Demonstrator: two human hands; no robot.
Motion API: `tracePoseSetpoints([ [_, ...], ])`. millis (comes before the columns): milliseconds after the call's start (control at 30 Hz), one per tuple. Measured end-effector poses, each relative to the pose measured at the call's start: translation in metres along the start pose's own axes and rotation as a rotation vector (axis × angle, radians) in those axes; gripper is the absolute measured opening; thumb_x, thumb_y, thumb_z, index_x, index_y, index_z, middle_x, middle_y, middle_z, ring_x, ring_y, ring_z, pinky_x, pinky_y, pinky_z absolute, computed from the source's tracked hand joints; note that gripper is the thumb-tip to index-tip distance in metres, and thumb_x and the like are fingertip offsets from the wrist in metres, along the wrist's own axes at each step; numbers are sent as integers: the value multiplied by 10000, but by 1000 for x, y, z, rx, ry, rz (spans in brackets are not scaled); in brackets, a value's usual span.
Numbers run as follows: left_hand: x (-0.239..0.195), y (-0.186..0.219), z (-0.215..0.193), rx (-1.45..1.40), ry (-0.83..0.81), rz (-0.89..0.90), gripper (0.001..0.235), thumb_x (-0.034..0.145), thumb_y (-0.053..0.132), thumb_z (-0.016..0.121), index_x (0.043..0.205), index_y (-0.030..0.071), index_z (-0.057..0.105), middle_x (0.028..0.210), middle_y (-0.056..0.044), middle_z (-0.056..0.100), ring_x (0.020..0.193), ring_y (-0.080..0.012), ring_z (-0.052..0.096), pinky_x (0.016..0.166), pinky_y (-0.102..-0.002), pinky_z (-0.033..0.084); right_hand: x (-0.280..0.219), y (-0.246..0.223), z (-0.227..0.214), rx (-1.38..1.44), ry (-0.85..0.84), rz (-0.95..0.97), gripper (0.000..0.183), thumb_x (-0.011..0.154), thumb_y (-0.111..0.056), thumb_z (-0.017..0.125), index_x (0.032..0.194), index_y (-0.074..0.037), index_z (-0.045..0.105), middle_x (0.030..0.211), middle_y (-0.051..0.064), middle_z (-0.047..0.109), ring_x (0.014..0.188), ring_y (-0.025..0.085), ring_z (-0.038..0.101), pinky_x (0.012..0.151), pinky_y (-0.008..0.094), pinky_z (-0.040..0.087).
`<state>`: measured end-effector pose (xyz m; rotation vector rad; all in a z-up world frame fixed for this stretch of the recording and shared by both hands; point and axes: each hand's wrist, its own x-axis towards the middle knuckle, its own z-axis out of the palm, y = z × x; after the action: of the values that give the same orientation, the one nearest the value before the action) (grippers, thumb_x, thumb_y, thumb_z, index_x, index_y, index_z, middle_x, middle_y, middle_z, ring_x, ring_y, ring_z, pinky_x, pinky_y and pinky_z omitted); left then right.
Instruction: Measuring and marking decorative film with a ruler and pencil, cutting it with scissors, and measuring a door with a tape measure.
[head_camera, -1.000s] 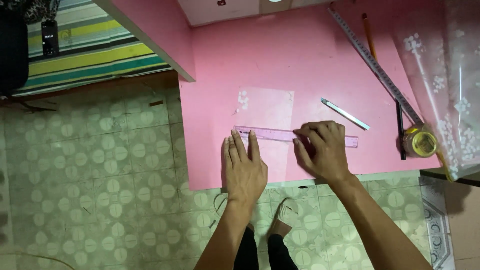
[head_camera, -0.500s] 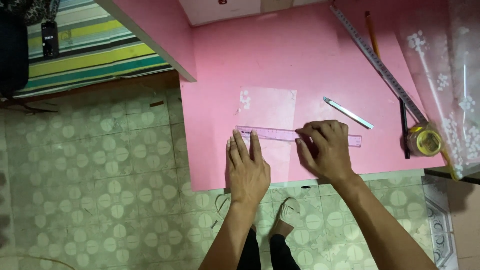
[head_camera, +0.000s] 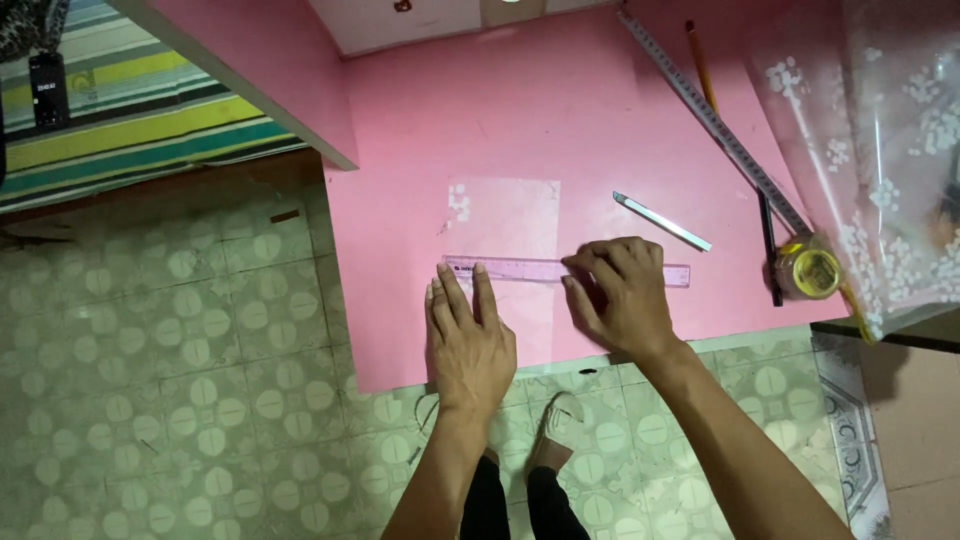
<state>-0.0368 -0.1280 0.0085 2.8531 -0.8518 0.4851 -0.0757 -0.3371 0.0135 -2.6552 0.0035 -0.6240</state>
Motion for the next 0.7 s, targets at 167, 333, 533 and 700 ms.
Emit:
tracePoseSetpoints([
  [167,0,1,1,27,6,6,617,880,201,513,1455,-24,515,1398,-443,474,1262,-524,536,1186,-590,347,-4,5,3,-8,7,-23,198,915,-295,688,1079,-195,739,998,22,656,968,266,597,881,436,416],
  [333,9,10,-10,48,-33,16,576,853,174,530,1382,-53,566,1417,-401,483,1302,-504,493,1207,-618,292,-2,3,1,11,14,-22,195,924,-296,687,1079,-187,733,1000,25,655,970,269,598,868,428,415],
  [533,9,16,4,149,-174,74,565,878,147,453,1375,-107,538,1321,-326,591,1284,-439,540,1216,-568,284,-2,2,1,28,14,2,190,944,-312,669,1067,-187,740,1005,29,671,979,264,603,884,429,416],
  [700,25,30,-21,213,-547,127,622,955,219,432,1556,333,326,1360,-413,546,1329,-556,492,1122,-663,229,-4,6,3,78,23,9,190,934,-319,673,1040,-173,733,1021,36,677,984,277,600,880,450,427],
])
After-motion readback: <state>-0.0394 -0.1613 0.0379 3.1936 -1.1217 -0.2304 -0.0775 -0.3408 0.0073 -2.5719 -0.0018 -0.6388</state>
